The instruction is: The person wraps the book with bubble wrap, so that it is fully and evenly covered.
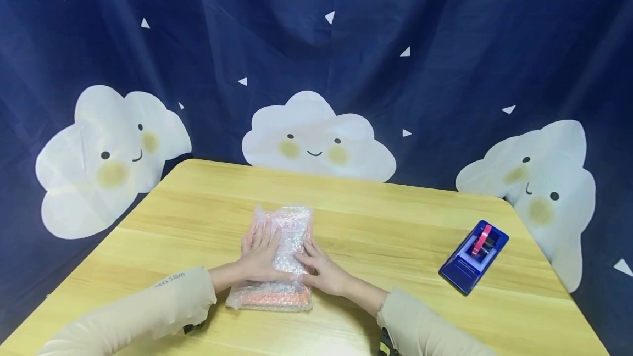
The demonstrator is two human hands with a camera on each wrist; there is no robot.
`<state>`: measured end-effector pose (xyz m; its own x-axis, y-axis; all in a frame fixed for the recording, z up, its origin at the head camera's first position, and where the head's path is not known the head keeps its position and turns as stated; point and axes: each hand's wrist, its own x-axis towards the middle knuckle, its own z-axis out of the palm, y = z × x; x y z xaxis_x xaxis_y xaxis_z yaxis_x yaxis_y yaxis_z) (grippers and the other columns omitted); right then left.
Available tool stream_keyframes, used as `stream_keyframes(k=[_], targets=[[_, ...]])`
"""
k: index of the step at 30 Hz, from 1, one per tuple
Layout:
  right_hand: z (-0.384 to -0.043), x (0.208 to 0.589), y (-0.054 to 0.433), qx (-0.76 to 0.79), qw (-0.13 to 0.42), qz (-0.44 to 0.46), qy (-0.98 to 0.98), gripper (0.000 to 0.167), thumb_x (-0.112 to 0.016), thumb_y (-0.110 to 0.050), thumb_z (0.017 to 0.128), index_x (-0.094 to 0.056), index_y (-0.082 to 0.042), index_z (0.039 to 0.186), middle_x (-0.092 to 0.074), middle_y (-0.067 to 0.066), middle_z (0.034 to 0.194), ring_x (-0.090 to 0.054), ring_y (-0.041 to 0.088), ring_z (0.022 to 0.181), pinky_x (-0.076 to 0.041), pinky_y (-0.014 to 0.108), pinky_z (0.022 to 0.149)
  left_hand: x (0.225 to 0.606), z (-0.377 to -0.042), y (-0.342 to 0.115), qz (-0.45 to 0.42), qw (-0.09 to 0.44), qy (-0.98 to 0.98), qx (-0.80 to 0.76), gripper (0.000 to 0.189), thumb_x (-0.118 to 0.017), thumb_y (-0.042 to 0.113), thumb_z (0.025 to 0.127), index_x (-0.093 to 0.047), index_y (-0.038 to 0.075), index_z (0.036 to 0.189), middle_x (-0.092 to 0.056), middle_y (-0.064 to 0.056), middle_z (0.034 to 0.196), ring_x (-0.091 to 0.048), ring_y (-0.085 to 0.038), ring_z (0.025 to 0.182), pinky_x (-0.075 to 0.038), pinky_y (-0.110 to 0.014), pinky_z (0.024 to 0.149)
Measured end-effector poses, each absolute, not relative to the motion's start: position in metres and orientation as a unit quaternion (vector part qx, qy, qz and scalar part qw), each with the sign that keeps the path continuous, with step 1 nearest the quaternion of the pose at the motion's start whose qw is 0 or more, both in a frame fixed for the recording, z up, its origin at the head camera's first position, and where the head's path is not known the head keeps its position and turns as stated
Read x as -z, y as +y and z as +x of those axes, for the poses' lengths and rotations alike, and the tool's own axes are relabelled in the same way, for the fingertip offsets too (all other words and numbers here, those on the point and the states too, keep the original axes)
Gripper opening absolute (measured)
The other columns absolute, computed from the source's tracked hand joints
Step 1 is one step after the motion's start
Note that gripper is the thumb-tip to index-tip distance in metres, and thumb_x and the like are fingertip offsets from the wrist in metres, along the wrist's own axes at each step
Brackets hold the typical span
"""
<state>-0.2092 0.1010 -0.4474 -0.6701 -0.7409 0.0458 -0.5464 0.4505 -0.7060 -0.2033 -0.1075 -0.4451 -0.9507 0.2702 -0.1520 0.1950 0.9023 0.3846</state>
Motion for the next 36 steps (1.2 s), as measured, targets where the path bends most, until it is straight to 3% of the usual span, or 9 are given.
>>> stream_keyframes(k=[8,15,24,36], targets=[[-0.208,0.447,0.098,0.283,0.117,-0.394,0.867,0.054,-0.058,-0.022,0.088,-0.042,0.001,0.134,-0.018,0.026,0.146,-0.014,0.045,0.134,-0.018,0.059,0.104,0.440,-0.201,-0.122,0.195,0.142,0.948,-0.207,0.111,-0.063,0.063,0.071,-0.006,0.005,0.146,0.019,-0.027,0.145,0.019,-0.042,0.133,0.013,-0.068,0.097],[-0.209,0.436,0.100,0.201,0.124,-0.387,0.892,0.057,-0.058,-0.037,0.086,-0.045,-0.009,0.134,-0.020,0.019,0.148,-0.021,0.040,0.134,-0.022,0.062,0.100,0.437,-0.199,-0.133,0.293,0.171,0.925,-0.173,0.086,-0.051,0.059,0.083,-0.014,0.014,0.147,0.011,-0.020,0.150,0.010,-0.035,0.137,0.018,-0.063,0.098],[-0.209,0.436,0.102,0.198,0.112,-0.385,0.894,0.057,-0.059,-0.035,0.086,-0.046,-0.009,0.134,-0.021,0.019,0.148,-0.021,0.038,0.134,-0.024,0.059,0.101,0.438,-0.204,-0.136,0.316,0.154,0.929,-0.120,0.089,-0.053,0.062,0.079,-0.015,0.019,0.147,0.005,-0.015,0.152,0.012,-0.041,0.136,0.015,-0.067,0.097],[-0.204,0.438,0.107,0.250,0.102,-0.382,0.884,0.055,-0.060,-0.030,0.087,-0.046,-0.004,0.133,-0.024,0.023,0.145,-0.027,0.040,0.131,-0.027,0.054,0.103,0.441,-0.207,-0.137,0.319,0.132,0.929,-0.137,0.105,-0.057,0.064,0.075,-0.009,0.004,0.146,0.001,-0.016,0.152,0.004,-0.039,0.137,0.012,-0.062,0.102]])
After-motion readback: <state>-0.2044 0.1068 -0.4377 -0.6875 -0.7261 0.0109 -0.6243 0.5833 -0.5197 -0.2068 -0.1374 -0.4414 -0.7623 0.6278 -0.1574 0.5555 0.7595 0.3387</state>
